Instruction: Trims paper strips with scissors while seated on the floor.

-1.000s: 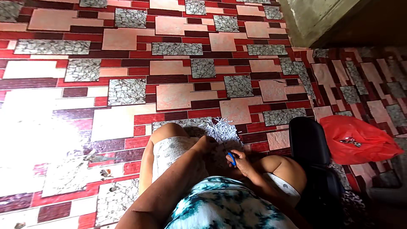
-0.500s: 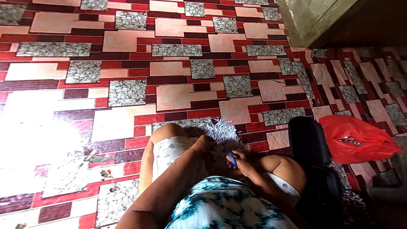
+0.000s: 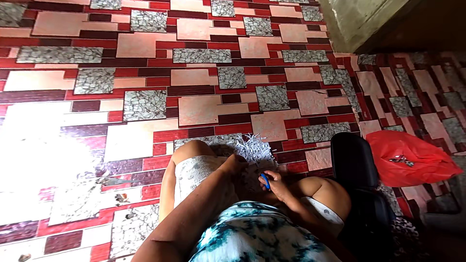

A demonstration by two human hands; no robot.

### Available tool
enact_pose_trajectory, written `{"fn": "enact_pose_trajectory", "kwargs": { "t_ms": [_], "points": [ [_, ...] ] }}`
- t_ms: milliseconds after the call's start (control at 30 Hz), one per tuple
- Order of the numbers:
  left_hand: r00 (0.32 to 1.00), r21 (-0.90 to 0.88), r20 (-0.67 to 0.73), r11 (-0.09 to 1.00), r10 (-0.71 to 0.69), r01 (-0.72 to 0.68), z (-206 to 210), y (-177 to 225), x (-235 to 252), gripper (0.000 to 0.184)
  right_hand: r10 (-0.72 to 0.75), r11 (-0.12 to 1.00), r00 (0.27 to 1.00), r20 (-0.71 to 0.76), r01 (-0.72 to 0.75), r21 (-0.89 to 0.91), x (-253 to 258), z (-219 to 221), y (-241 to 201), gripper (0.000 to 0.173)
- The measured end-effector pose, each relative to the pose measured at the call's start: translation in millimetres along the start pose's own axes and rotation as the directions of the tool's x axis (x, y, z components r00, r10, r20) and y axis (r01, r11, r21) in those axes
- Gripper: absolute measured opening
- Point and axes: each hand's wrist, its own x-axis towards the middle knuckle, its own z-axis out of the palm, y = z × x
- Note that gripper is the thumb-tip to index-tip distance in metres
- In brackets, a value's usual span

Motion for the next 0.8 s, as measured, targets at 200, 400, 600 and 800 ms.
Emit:
{"fn": "enact_pose_trajectory", "kwargs": {
  "t_ms": [200,400,600,800],
  "points": [
    [1.0,-0.007,-0.018,1.0,-0.011,0.011,0.5,0.5,0.0,0.021,0.073,0.995,0.997,0.021,-0.075,0.066,0.0,-2.7,-0.4,0.021],
    [1.0,-0.019,-0.007,1.0,-0.013,0.013,1.0,0.7,0.1,0.02,0.061,0.998,0.997,0.047,-0.062,0.021,-0.1,-0.4,-0.3,0.023],
    [1.0,0.009,0.002,1.0,-0.006,0.006,0.9,1.0,0.3,0.02,0.018,1.0,1.0,0.021,-0.018,-0.008,1.2,0.2,0.8,0.021],
    [1.0,0.041,0.0,0.999,-0.004,0.004,0.1,-0.4,1.9,0.022,0.066,0.998,0.997,0.026,-0.067,0.018,0.8,-1.9,0.4,0.021]
  ]
}}
